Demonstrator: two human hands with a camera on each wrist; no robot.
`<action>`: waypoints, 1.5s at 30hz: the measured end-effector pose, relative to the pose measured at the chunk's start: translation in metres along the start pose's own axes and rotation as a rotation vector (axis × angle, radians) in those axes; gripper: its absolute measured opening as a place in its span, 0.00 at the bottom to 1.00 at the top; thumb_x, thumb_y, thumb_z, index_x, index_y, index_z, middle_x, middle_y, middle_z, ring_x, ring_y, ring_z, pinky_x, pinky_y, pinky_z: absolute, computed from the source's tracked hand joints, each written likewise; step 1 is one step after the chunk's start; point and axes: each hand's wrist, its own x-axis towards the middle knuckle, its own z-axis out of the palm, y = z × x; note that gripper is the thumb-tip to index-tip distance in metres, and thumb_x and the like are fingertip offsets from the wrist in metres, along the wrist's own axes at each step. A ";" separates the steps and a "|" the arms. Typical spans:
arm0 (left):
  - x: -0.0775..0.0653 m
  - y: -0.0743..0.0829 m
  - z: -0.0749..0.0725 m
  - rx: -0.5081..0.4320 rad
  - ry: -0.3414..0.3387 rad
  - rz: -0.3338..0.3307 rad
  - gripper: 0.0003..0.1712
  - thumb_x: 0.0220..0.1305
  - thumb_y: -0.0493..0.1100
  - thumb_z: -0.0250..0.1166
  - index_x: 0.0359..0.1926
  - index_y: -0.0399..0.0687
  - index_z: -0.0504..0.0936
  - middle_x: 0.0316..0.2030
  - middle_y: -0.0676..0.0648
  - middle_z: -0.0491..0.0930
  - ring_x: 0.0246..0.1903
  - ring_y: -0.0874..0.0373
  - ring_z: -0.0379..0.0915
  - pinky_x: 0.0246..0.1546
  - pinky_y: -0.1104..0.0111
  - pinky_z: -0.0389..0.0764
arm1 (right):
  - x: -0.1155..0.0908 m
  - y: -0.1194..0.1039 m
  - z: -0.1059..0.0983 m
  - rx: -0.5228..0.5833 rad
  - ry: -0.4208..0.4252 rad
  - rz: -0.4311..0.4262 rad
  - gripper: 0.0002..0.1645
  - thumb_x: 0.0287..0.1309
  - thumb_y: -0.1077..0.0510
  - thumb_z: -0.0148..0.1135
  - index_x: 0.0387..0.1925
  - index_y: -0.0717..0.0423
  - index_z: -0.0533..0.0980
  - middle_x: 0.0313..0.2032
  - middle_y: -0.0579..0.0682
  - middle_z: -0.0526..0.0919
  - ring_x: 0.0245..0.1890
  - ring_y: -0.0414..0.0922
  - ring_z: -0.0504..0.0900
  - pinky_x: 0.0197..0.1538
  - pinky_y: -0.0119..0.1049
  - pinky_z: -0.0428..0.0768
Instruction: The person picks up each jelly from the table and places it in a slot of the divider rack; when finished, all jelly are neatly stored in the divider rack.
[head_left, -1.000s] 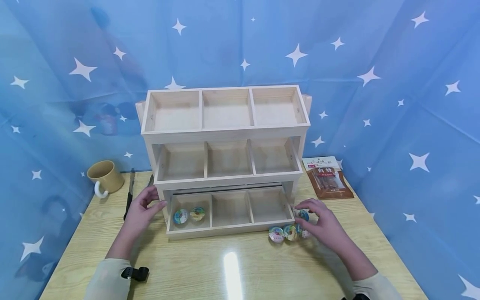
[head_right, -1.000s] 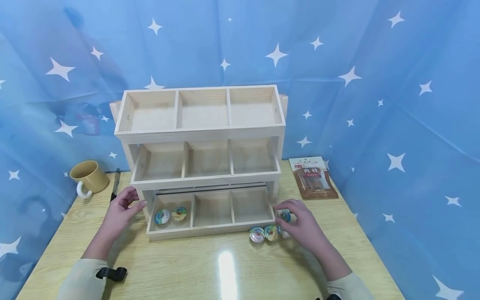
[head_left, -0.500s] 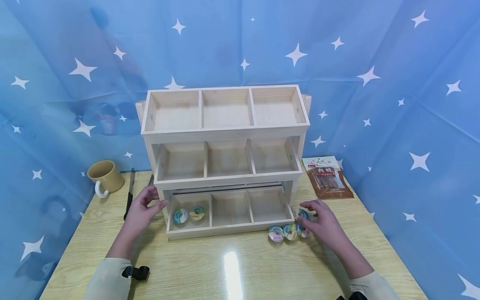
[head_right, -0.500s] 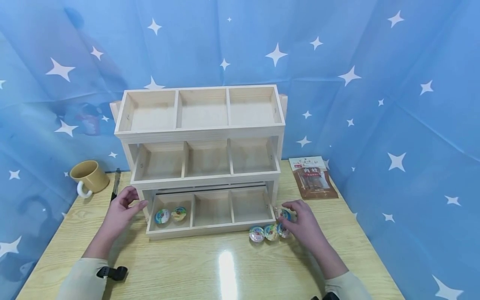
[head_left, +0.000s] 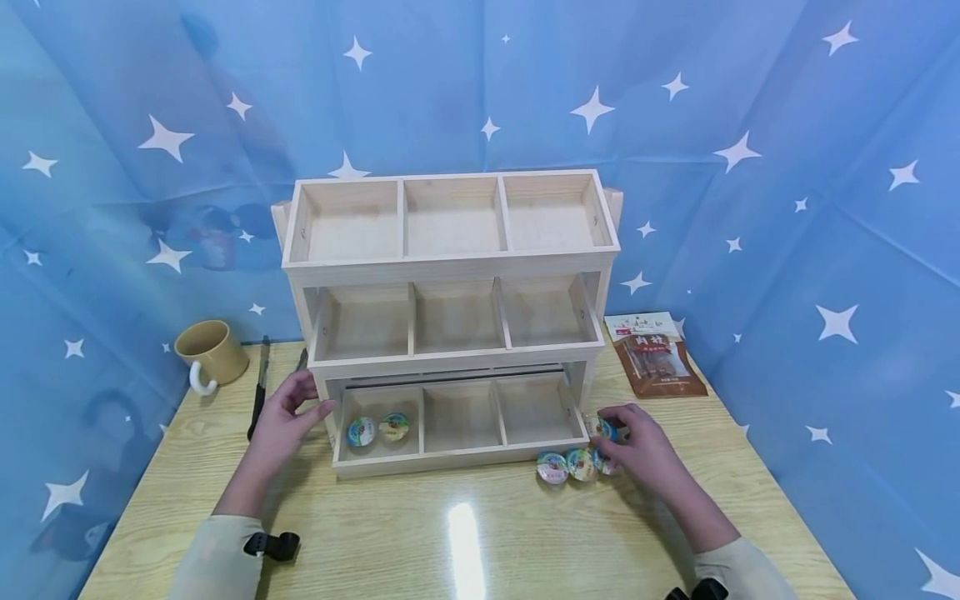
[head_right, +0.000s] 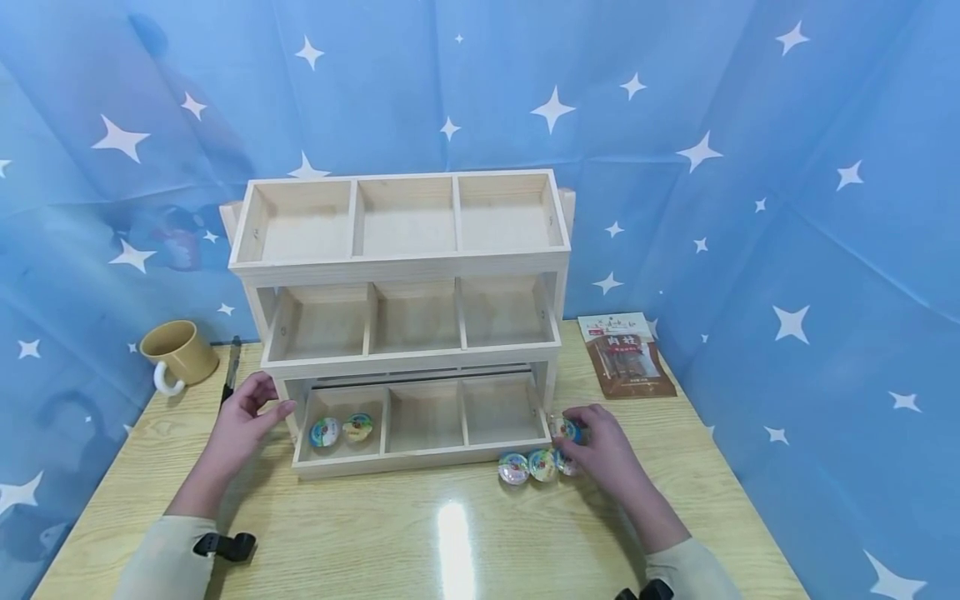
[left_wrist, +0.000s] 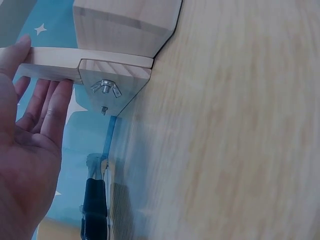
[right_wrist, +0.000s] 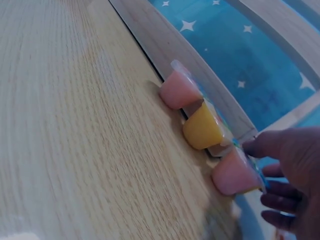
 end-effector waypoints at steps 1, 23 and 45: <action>0.000 0.000 0.000 0.000 0.000 -0.001 0.31 0.76 0.35 0.73 0.74 0.36 0.74 0.61 0.33 0.82 0.53 0.66 0.80 0.52 0.76 0.82 | 0.000 -0.001 0.000 -0.003 -0.005 0.010 0.27 0.67 0.58 0.80 0.61 0.68 0.82 0.51 0.57 0.84 0.49 0.51 0.84 0.49 0.47 0.85; 0.002 -0.006 -0.001 0.003 0.001 0.014 0.30 0.77 0.36 0.72 0.74 0.37 0.74 0.61 0.36 0.83 0.54 0.65 0.81 0.53 0.76 0.82 | -0.001 0.001 0.006 -0.003 0.047 0.019 0.20 0.69 0.60 0.77 0.57 0.68 0.85 0.50 0.57 0.86 0.36 0.46 0.86 0.32 0.36 0.85; 0.001 -0.005 0.000 -0.007 0.005 0.020 0.30 0.76 0.34 0.72 0.74 0.35 0.74 0.62 0.30 0.81 0.53 0.66 0.80 0.54 0.76 0.81 | 0.000 -0.004 0.002 -0.110 -0.042 -0.022 0.28 0.64 0.56 0.81 0.61 0.67 0.84 0.51 0.56 0.84 0.44 0.48 0.81 0.45 0.45 0.83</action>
